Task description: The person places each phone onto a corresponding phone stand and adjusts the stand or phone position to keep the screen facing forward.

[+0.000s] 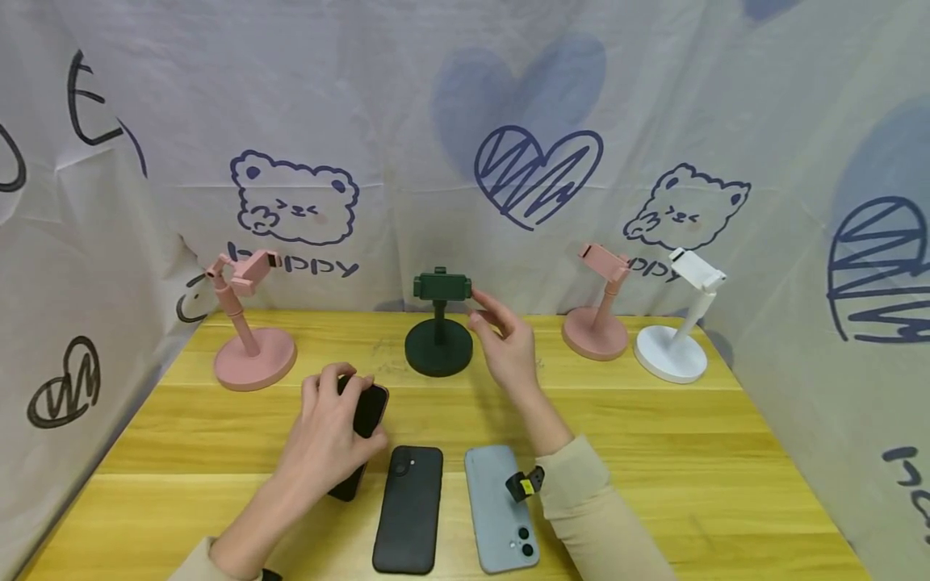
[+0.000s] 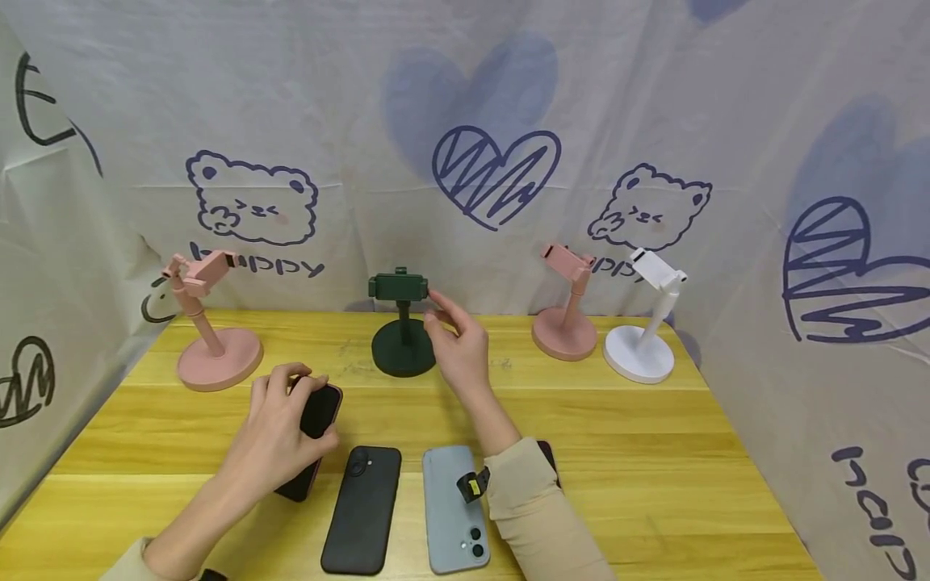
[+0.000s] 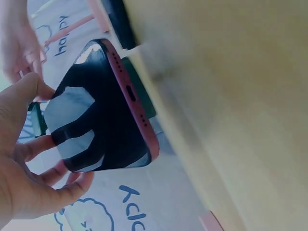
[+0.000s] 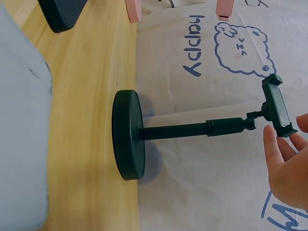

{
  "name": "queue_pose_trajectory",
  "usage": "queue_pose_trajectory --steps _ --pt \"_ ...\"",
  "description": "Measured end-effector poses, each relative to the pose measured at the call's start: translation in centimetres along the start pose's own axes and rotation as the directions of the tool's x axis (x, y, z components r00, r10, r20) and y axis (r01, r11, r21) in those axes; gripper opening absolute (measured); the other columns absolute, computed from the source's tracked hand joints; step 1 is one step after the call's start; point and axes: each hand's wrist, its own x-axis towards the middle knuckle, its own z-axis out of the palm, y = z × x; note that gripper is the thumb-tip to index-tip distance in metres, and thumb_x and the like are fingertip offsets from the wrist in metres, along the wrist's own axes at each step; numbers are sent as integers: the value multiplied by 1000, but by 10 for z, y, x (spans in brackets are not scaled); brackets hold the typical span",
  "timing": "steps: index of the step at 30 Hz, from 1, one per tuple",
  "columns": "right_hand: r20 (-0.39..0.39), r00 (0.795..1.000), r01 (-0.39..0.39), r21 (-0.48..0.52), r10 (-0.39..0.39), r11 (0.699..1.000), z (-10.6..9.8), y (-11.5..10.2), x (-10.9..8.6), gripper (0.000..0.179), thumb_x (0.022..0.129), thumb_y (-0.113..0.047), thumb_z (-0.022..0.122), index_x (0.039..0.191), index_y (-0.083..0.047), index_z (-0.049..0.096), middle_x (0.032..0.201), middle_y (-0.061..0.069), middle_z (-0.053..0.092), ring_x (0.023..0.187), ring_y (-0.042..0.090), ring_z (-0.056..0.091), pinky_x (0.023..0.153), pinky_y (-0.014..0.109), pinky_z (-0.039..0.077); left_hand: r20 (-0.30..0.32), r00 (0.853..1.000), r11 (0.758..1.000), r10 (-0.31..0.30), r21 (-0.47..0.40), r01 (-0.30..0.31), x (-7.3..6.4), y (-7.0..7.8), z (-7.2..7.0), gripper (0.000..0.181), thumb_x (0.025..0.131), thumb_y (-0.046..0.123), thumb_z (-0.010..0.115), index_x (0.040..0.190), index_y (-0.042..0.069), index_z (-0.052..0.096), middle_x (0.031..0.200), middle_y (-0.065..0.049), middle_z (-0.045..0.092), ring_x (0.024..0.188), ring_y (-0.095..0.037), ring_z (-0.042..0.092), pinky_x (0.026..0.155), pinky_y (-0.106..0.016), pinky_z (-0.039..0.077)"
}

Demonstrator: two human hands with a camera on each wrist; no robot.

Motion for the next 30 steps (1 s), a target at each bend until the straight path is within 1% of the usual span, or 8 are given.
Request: queue_pose_trajectory --steps 3,7,11,16,20,23,26,30 --pt "3 1000 -1 24 1 1000 0 1 -2 36 103 -6 65 139 -1 65 135 16 67 117 39 66 96 24 57 -85 996 999 32 -30 -34 9 4 -2 61 72 20 88 127 5 67 136 -21 47 114 -44 43 71 -52 59" --pt "7 1000 2 51 -2 999 1 1 -5 36 103 -4 64 139 0 65 139 19 65 119 43 64 95 23 57 -186 980 996 65 -55 -77 20 10 -3 61 71 18 88 126 5 66 137 -22 48 115 -44 43 72 -54 59" --pt "-5 1000 -1 56 1 998 1 0 -8 34 102 -4 65 136 0 67 137 17 67 116 38 66 93 22 58 -263 959 990 106 -64 -127 30 16 -3 61 71 18 88 126 5 65 137 -23 48 115 -46 43 75 -56 58" --pt "-9 1000 13 64 -13 998 2 -3 -13 31 101 -3 67 131 1 69 132 16 70 115 33 68 92 25 59 -348 925 979 155 -73 -191 41 22 -2 61 72 17 87 127 4 64 137 -25 48 116 -48 44 78 -58 57" --pt "10 999 44 79 -45 996 3 -6 -17 29 101 0 65 130 3 69 130 17 71 114 38 68 92 29 60 -397 899 969 185 -80 -235 47 27 0 61 72 17 86 128 3 63 139 -26 48 118 -49 44 80 -57 57" --pt "34 997 67 82 -70 994 4 -8 -20 27 101 0 65 127 5 70 127 20 71 114 42 67 92 32 61 -413 885 959 212 -84 -269 52 32 1 61 74 17 85 129 2 63 141 -26 47 121 -49 43 82 -56 57" --pt "61 994 82 72 -87 994 5 -11 -23 24 101 -2 66 124 5 71 124 20 72 112 39 68 92 33 61 -428 871 950 239 -83 -301 58 38 2 59 76 17 84 129 2 63 140 -25 48 121 -49 44 84 -55 57" --pt "99 991 80 64 -86 995 6 -15 -27 23 101 -5 66 122 3 71 122 19 73 111 30 69 93 34 60 -438 860 942 261 -78 -326 63 44 4 59 76 16 84 129 1 64 139 -25 48 122 -49 44 85 -55 59"
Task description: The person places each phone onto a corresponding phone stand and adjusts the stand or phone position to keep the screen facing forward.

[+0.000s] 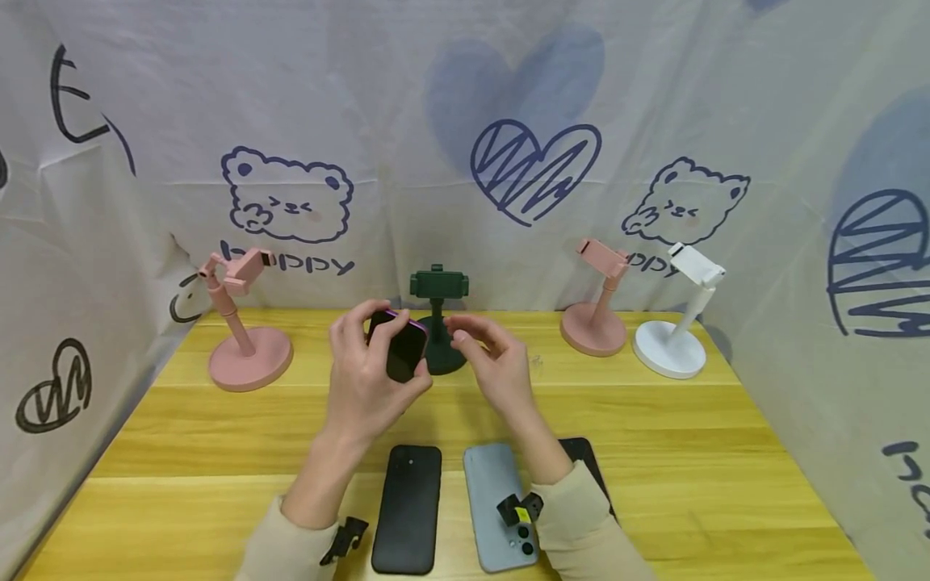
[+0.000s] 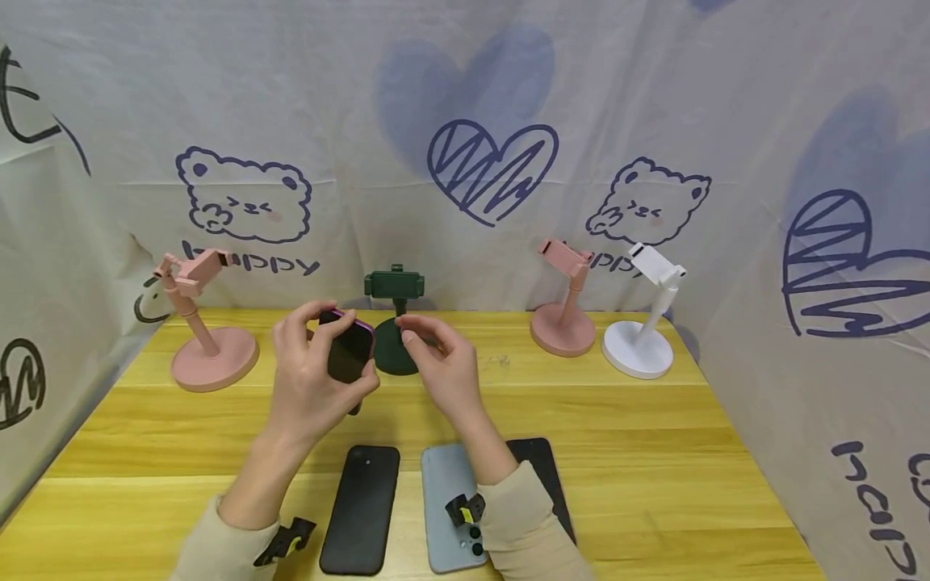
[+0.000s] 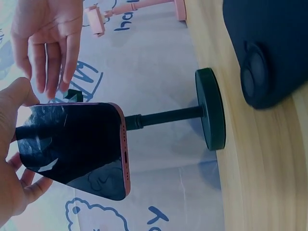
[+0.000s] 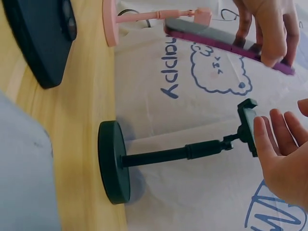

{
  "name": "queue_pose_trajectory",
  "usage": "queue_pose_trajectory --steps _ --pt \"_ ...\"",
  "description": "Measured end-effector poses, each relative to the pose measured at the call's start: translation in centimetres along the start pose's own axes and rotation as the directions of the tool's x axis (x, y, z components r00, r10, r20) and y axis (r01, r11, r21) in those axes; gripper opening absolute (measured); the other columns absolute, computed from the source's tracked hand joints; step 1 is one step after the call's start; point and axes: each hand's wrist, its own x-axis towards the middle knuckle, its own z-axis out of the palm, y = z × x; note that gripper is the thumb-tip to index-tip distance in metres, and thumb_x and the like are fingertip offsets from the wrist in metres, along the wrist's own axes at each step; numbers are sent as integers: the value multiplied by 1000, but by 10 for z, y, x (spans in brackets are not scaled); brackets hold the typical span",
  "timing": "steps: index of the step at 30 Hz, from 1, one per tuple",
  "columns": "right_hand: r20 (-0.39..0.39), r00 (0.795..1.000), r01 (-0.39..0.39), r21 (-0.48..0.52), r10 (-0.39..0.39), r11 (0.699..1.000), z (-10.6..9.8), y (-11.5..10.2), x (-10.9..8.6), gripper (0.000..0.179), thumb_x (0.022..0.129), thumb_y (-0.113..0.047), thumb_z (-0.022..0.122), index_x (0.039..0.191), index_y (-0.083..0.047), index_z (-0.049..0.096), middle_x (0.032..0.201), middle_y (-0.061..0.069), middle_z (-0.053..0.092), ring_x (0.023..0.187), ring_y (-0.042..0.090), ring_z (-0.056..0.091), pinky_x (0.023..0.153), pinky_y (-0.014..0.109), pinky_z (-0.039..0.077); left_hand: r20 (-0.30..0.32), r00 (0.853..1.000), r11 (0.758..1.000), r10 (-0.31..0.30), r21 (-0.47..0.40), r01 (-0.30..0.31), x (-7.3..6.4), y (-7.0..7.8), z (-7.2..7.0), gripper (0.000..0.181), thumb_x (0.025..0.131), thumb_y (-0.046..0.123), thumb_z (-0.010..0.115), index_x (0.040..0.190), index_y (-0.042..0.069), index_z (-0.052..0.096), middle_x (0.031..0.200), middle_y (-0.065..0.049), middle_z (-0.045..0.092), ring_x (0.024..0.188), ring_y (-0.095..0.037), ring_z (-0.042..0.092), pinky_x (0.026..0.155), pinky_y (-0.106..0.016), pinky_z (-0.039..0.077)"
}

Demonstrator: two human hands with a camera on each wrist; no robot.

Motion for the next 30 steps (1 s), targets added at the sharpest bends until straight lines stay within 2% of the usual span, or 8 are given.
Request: queue_pose_trajectory --steps 6,14,20,26,30 --pt "37 999 -18 -24 19 1000 3 -9 -5 24 102 -6 65 122 3 72 121 17 73 112 26 69 96 32 59 11 1000 1000 22 0 -22 1 5 7 60 75 14 86 129 1 64 140 -25 47 123 -48 44 87 -54 60" --pt "65 996 -51 -25 52 998 4 -14 -8 24 100 -6 69 122 3 72 121 17 71 112 28 68 96 30 59 19 998 999 53 -6 -53 0 11 14 60 74 14 86 128 1 65 140 -24 49 123 -47 45 91 -55 57" --pt "39 996 -78 -48 80 996 3 -16 -9 24 97 -5 73 120 3 72 118 17 72 106 28 70 93 29 60 26 998 999 49 -10 -49 -1 14 18 58 75 13 86 128 2 66 140 -24 50 124 -45 44 94 -54 56" --pt "-8 999 -51 -112 51 992 3 -15 -8 21 96 -8 75 116 0 75 113 15 74 101 28 71 86 31 63 27 999 999 47 -13 -46 -2 14 20 60 76 14 88 130 4 66 141 -24 50 124 -44 44 93 -54 56" --pt "-50 998 -39 -108 34 993 3 -13 -8 19 95 -7 75 113 1 77 110 15 76 100 29 72 82 31 64 49 997 998 55 -18 -54 -1 14 19 65 76 18 91 134 7 65 143 -23 49 125 -44 43 93 -56 56"
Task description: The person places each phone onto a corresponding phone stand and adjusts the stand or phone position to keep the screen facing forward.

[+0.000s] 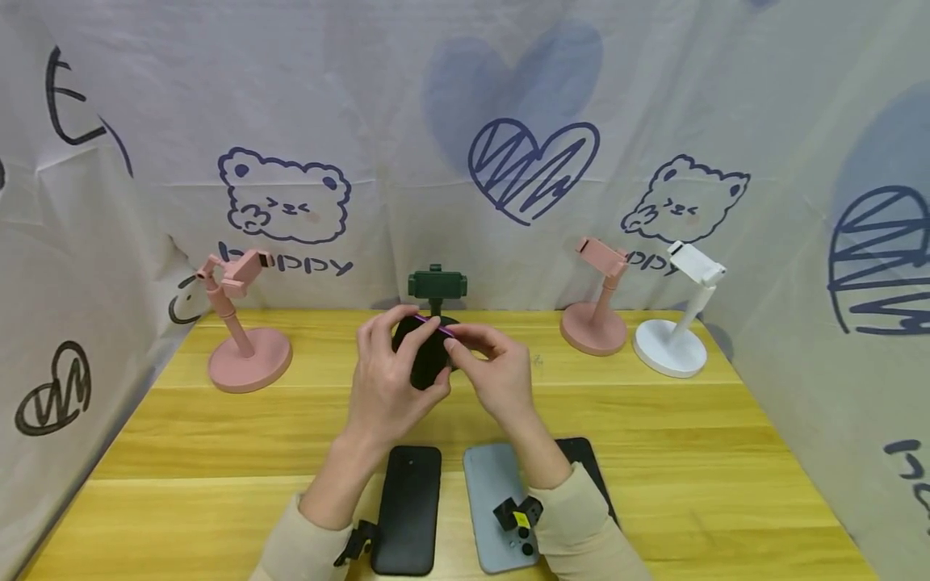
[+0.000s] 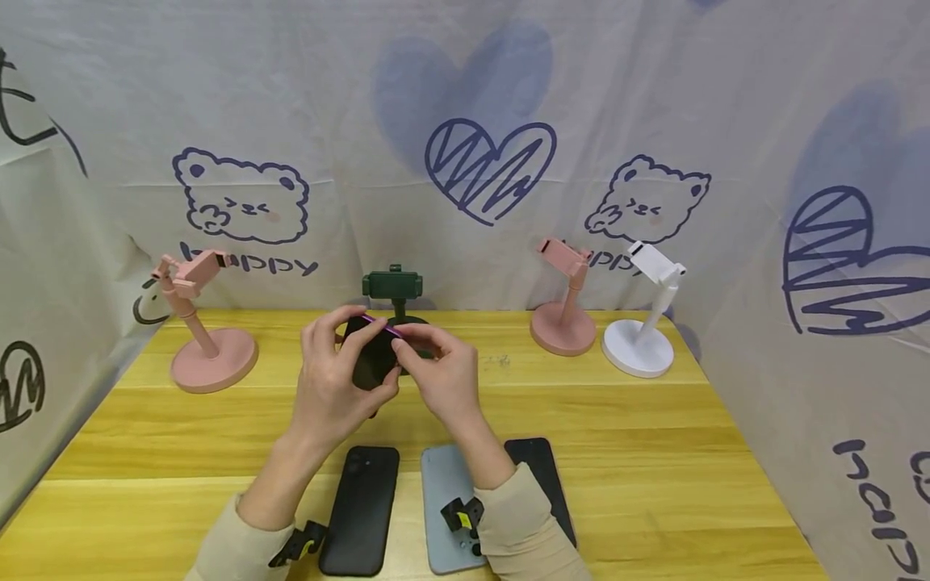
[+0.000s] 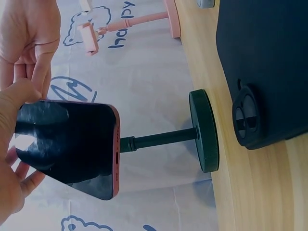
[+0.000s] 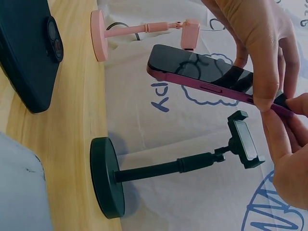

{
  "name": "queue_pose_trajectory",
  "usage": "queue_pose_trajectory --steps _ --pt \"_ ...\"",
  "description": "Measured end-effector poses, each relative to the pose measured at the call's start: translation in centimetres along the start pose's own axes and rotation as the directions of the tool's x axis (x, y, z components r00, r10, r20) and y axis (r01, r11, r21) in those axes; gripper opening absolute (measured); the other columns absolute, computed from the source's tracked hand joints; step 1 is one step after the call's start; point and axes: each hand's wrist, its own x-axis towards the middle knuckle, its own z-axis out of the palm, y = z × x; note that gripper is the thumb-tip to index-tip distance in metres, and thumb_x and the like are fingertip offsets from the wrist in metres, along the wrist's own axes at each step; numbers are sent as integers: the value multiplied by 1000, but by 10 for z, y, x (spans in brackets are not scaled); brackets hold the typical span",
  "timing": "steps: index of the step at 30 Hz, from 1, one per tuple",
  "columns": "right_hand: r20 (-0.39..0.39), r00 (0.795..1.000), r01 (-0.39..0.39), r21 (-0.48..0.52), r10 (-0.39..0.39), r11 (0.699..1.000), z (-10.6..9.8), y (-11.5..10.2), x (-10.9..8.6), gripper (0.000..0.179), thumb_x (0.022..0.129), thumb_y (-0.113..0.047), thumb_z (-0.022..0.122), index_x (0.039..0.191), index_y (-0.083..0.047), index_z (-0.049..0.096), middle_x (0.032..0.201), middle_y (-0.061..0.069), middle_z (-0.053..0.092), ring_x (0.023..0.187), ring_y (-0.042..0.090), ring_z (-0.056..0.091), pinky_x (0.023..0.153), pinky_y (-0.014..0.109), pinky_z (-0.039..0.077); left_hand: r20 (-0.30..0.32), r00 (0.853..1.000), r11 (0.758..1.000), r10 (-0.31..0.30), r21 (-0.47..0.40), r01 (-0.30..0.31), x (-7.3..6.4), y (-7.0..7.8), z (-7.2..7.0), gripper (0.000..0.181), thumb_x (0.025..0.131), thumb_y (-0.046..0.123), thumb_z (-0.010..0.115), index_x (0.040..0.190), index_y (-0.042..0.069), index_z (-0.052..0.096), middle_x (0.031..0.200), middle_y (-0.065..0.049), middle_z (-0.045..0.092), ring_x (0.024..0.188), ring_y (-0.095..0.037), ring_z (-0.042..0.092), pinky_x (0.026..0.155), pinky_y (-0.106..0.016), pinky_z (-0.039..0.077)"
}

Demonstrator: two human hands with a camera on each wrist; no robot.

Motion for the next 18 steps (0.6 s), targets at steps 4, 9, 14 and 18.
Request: queue_pose_trajectory --steps 4,9,14,18 --pt "-28 999 19 38 -18 999 0 2 1 18 95 -4 75 111 4 76 109 18 76 98 28 73 79 30 64 14 1000 1000 18 -20 -18 1 -3 -2 71 75 19 95 138 8 63 145 -23 48 125 -45 44 95 -56 55" --pt "-65 997 36 64 -32 997 0 2 1 18 94 -2 76 110 6 75 108 20 75 94 20 73 75 29 64 16 999 995 36 -92 -34 3 -7 -6 83 79 20 94 150 6 54 150 -20 49 127 -44 44 103 -54 49" --pt "-115 992 56 92 -45 994 -2 1 2 18 93 0 76 109 8 75 106 22 75 90 14 73 73 28 64 -10 999 977 -35 -213 32 5 -13 -12 73 96 28 76 157 5 44 153 -18 49 132 -43 43 107 -54 45" --pt "-142 989 61 110 -45 992 -6 -1 2 18 92 3 76 109 10 74 106 24 74 88 15 73 73 27 64 16 988 931 -151 -333 148 6 -19 -18 64 101 19 69 158 7 44 151 -13 52 135 -35 46 106 -49 45"
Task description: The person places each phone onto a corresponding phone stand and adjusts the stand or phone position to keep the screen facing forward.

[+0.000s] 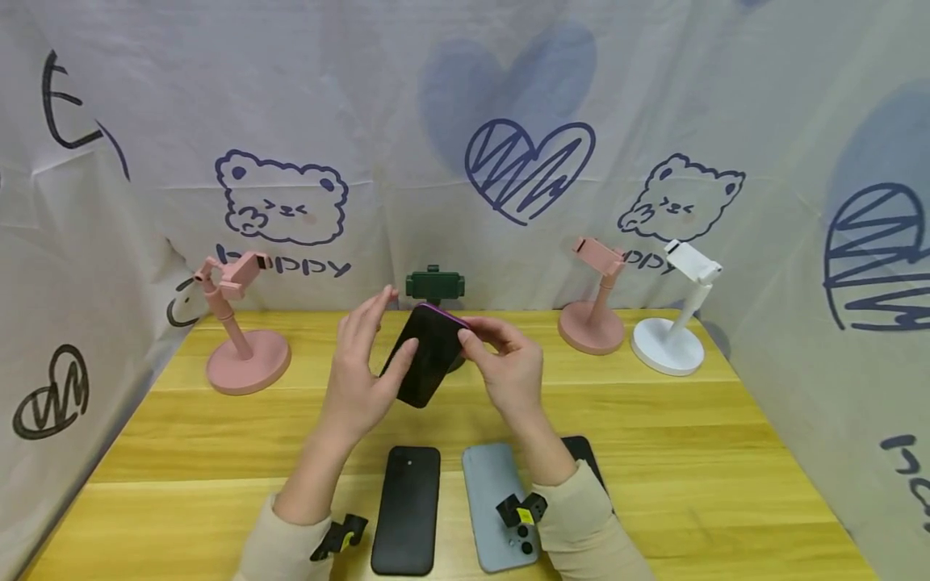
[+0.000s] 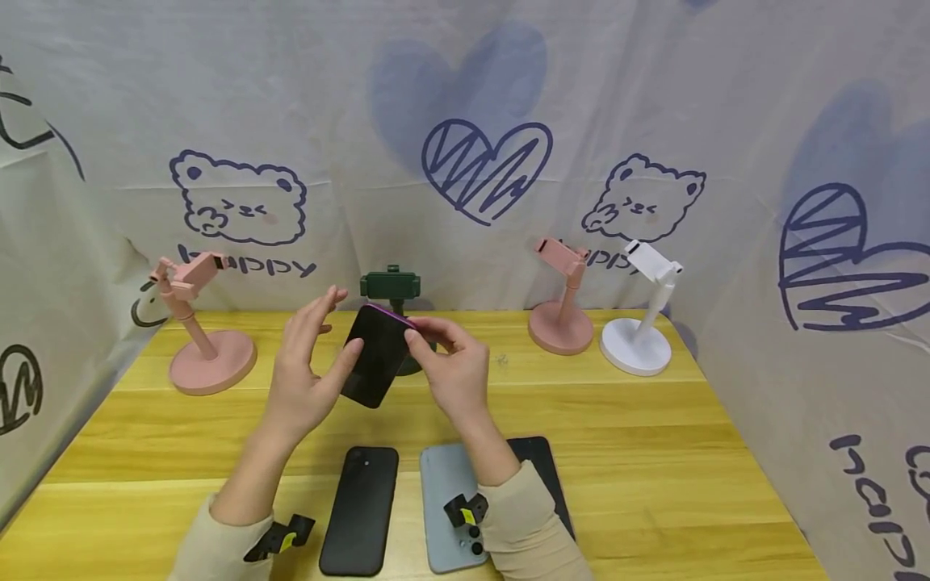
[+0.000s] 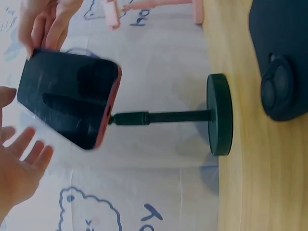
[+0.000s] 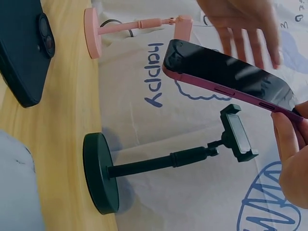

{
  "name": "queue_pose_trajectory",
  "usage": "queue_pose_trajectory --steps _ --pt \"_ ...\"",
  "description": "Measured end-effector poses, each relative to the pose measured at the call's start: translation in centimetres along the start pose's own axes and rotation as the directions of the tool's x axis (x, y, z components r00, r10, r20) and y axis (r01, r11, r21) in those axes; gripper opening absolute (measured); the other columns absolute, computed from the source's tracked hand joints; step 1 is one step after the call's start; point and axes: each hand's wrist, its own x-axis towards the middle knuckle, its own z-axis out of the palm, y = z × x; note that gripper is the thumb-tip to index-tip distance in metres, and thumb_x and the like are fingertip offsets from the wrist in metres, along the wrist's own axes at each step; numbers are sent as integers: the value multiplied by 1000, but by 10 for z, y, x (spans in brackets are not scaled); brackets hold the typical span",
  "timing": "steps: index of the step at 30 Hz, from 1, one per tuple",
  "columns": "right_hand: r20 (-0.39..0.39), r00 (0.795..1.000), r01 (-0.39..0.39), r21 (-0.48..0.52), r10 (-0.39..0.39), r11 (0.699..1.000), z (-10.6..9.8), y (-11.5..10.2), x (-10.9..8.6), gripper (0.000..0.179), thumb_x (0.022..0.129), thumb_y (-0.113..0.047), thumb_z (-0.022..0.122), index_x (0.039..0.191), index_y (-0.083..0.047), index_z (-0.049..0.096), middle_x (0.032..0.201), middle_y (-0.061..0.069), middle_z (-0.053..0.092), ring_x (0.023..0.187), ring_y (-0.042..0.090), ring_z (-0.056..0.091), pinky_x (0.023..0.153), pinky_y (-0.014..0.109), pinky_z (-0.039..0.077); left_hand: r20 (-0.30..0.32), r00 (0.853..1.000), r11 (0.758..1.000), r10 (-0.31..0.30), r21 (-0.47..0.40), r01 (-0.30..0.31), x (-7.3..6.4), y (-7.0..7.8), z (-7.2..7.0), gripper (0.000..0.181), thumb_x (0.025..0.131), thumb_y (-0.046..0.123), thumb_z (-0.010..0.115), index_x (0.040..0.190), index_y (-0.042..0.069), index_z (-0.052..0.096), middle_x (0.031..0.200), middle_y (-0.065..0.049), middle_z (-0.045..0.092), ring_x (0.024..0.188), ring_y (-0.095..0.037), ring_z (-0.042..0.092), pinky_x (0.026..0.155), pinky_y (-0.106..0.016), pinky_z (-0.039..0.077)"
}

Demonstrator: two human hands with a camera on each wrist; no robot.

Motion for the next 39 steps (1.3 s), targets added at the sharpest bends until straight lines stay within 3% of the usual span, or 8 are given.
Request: queue_pose_trajectory --steps 4,9,14,17,20,23,31,39 --pt "-29 999 -12 42 13 999 -3 -3 2 19 91 4 76 108 12 73 105 22 75 89 15 73 73 29 64 44 992 987 -118 -102 122 1 -3 -9 58 98 5 70 153 7 51 147 -10 57 134 -28 50 104 -42 48" --pt "-44 999 -20 138 26 990 -6 -5 5 20 93 7 73 109 17 69 100 7 77 85 13 73 73 32 65 155 965 950 -213 -197 242 1 -5 -19 50 100 3 68 148 8 56 137 -10 64 125 -27 59 100 -27 51" --pt "-53 998 -19 220 32 975 -10 -9 7 20 93 10 69 110 20 67 95 -1 76 79 11 73 71 30 64 279 923 931 -266 -172 321 0 -5 -24 46 101 9 68 147 9 58 128 -10 69 118 -25 64 95 -25 53" --pt "-58 998 -22 268 39 963 -11 -11 8 15 93 12 68 107 14 72 94 0 77 77 11 74 70 28 64 336 894 922 -297 -143 360 0 -4 -25 42 103 14 67 144 10 61 128 -8 69 116 -22 63 95 -31 54" --pt "-60 997 -25 311 46 950 -12 -11 8 17 92 13 67 104 4 76 94 1 77 77 11 74 69 28 64 362 879 916 -310 -136 379 0 -3 -25 35 104 16 66 139 10 65 127 -7 70 113 -21 64 95 -34 55" --pt "-56 997 -33 327 55 945 -13 -12 8 22 93 13 67 103 -3 78 94 1 77 76 11 74 69 28 64 361 883 918 -301 -141 370 -1 -3 -24 28 105 14 64 131 7 68 120 -8 71 107 -22 66 91 -33 56" --pt "-34 996 -61 343 77 937 -14 -10 7 23 94 11 67 103 -6 79 97 3 77 80 14 74 73 31 65 337 892 916 -302 -155 369 -2 0 -22 19 104 13 64 121 6 72 110 -7 70 96 -20 66 82 -26 58" --pt "32 996 -90 429 85 899 -13 -10 7 27 96 9 62 109 -10 77 105 5 74 89 16 71 79 32 64 246 933 935 -263 -175 309 -3 3 -17 19 102 7 65 120 3 72 111 -9 72 98 -21 66 82 -25 58"
